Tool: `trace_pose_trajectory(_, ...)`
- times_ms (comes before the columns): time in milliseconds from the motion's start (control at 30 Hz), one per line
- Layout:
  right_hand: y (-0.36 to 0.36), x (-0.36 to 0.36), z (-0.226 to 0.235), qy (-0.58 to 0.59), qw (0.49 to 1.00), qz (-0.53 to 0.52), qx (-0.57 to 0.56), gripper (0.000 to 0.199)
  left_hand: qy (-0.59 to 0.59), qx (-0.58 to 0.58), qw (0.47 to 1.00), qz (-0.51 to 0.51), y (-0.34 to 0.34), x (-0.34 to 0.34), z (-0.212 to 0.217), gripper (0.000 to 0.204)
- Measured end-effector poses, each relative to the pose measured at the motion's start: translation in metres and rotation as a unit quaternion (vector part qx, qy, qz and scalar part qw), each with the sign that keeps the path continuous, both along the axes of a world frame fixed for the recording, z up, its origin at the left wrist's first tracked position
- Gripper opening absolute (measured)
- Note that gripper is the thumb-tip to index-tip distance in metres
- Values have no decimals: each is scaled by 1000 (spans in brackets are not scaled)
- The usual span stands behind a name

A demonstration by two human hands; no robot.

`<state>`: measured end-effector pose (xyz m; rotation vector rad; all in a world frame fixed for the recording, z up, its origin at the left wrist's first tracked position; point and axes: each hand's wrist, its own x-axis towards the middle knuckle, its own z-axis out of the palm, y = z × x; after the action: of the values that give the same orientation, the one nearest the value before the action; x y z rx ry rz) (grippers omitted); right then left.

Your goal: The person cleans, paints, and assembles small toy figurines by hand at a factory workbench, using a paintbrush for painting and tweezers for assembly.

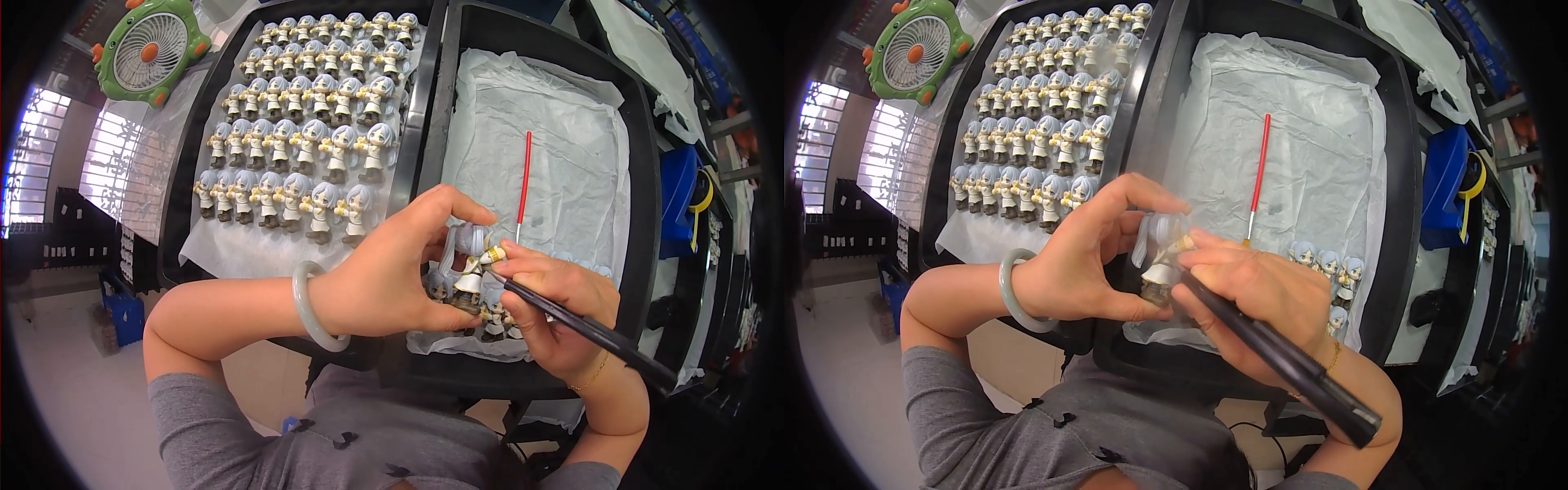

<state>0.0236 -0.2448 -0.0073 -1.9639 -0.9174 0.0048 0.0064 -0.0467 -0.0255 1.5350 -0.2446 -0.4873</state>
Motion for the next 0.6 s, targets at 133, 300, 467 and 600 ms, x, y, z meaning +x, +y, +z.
trace_pose_trajectory(133, 0, 2, 2, 8, 1000, 24, 10, 13, 0, -19, 1000, -2, 0, 0, -1, 71)
trace_pose_trajectory(300, 0, 4, -2, -5, 999, 32, 18, 13, -5, -27, 1000, 4, 0, 0, -2, 70)
trace_pose_trajectory(467, 2, 2, -6, 2, 998, -11, 67, 15, 0, -7, 1000, -5, 0, 0, 0, 70)
trace_pose_trajectory(600, 3, 4, -6, 7, 998, 9, 63, 15, 3, -9, 1000, -4, 0, 0, -2, 70)
